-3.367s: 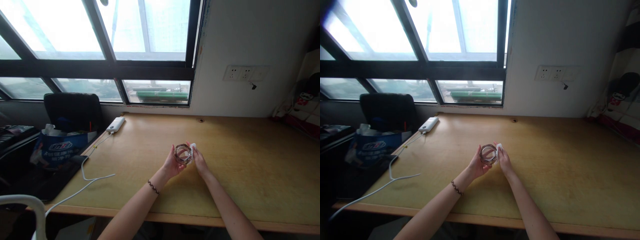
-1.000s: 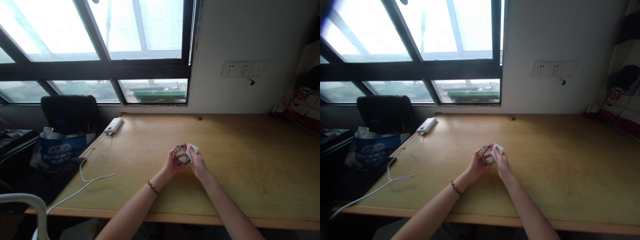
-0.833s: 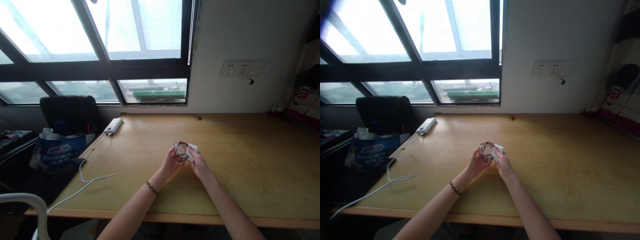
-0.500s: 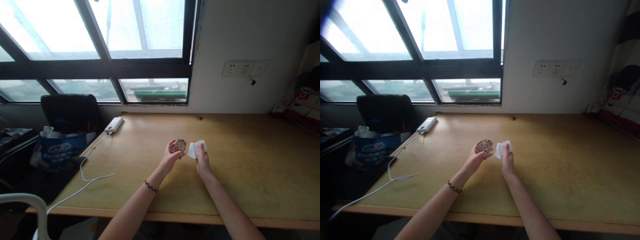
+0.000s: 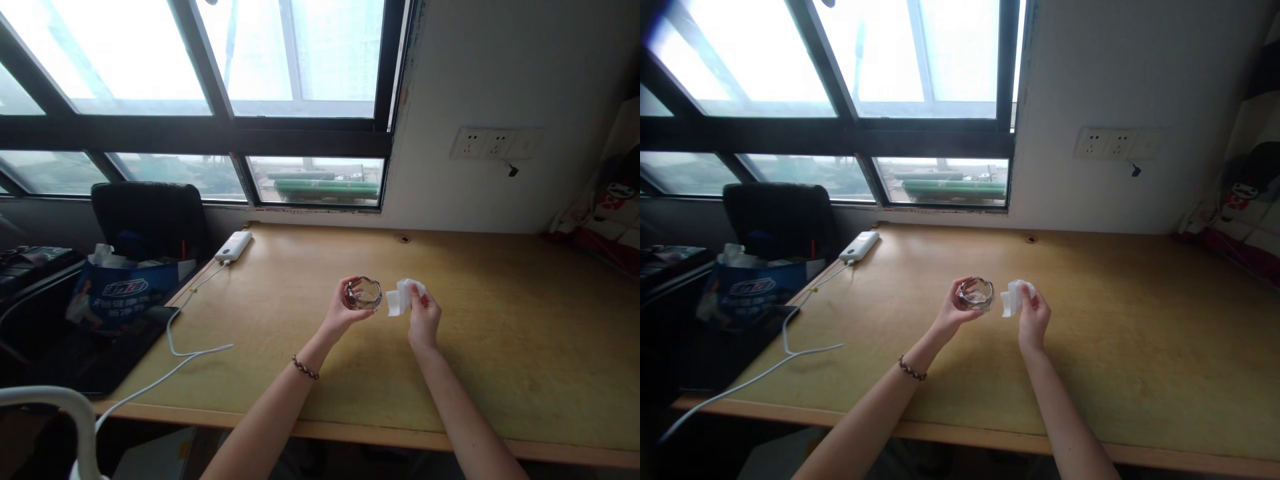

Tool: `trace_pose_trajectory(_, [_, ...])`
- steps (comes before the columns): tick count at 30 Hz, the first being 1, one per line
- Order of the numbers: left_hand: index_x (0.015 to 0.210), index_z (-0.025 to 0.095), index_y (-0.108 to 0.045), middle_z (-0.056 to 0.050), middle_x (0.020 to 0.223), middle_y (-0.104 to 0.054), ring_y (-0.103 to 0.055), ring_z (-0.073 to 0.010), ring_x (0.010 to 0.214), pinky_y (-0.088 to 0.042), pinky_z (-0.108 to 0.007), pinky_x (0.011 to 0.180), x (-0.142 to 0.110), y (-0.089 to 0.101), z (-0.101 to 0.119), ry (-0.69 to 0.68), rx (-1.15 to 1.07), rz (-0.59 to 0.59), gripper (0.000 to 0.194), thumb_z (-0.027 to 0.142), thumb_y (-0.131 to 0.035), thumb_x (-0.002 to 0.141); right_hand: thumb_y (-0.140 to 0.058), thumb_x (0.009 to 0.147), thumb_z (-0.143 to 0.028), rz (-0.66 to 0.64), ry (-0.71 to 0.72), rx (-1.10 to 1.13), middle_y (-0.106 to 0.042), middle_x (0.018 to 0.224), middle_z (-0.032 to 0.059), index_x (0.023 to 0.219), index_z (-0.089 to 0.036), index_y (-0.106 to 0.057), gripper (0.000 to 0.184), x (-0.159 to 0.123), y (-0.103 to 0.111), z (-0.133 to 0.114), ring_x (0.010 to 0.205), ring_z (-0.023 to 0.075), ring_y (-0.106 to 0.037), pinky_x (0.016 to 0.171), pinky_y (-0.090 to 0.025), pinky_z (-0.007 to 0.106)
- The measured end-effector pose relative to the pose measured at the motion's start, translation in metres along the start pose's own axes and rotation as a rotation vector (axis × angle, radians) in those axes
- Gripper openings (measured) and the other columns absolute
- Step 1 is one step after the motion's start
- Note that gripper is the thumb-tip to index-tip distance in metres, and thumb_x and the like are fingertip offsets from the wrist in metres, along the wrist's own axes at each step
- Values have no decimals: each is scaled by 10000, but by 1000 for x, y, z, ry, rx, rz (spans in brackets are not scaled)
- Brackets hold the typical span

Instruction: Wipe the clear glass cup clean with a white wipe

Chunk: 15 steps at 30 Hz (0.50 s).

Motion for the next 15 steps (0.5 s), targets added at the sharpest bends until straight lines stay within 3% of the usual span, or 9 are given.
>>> trace_pose_trajectory(4, [1150, 218, -393, -111, 1167, -492, -519, -225, 1019, -442, -362, 835, 0, 2, 0, 29, -80, -21, 758, 102, -761, 497, -469, 773, -487, 15, 87, -68, -631, 950, 105, 1012, -100, -591, 472, -3, 0, -6, 848, 190, -576, 728, -444, 288])
trace_pose_trajectory(7, [1071, 204, -421, -110, 1194, -481, -507, -231, 1041, -438, -382, 844, 2, 4, -1, 7, -114, 3, 671, 107, -761, 501, -484, 786, -435, -66, 153, -111, -599, 1038, 109, 1143, -127, -517, 473, -9, -2, -15, 893, 185, -567, 776, -440, 303])
trace_pose_trajectory(11, [1041, 233, -406, -83, 1219, -459, -528, -230, 1025, -451, -382, 827, 2, 3, 2, 3, -105, 9, 675, 94, -764, 486, -575, 748, -346, -237, 279, -226, -622, 897, 69, 1055, -163, -572, 357, -22, -4, -28, 790, 168, -580, 733, -459, 294])
trace_pose_trajectory(15, [1060, 248, -401, -83, 1226, -451, -542, -231, 1010, -464, -351, 797, 2, 1, 3, -16, -112, 12, 687, 83, -755, 494, -516, 799, -261, -544, 519, -359, -614, 888, 56, 927, -218, -637, 181, -36, -10, -37, 851, 180, -558, 756, -448, 303])
Point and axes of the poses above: each hand's wrist, its own x-axis towards the middle knuckle, its own y-axis out of the back of the hand, z = x × y, the point moved 2 cm from there along x, towards the middle knuckle
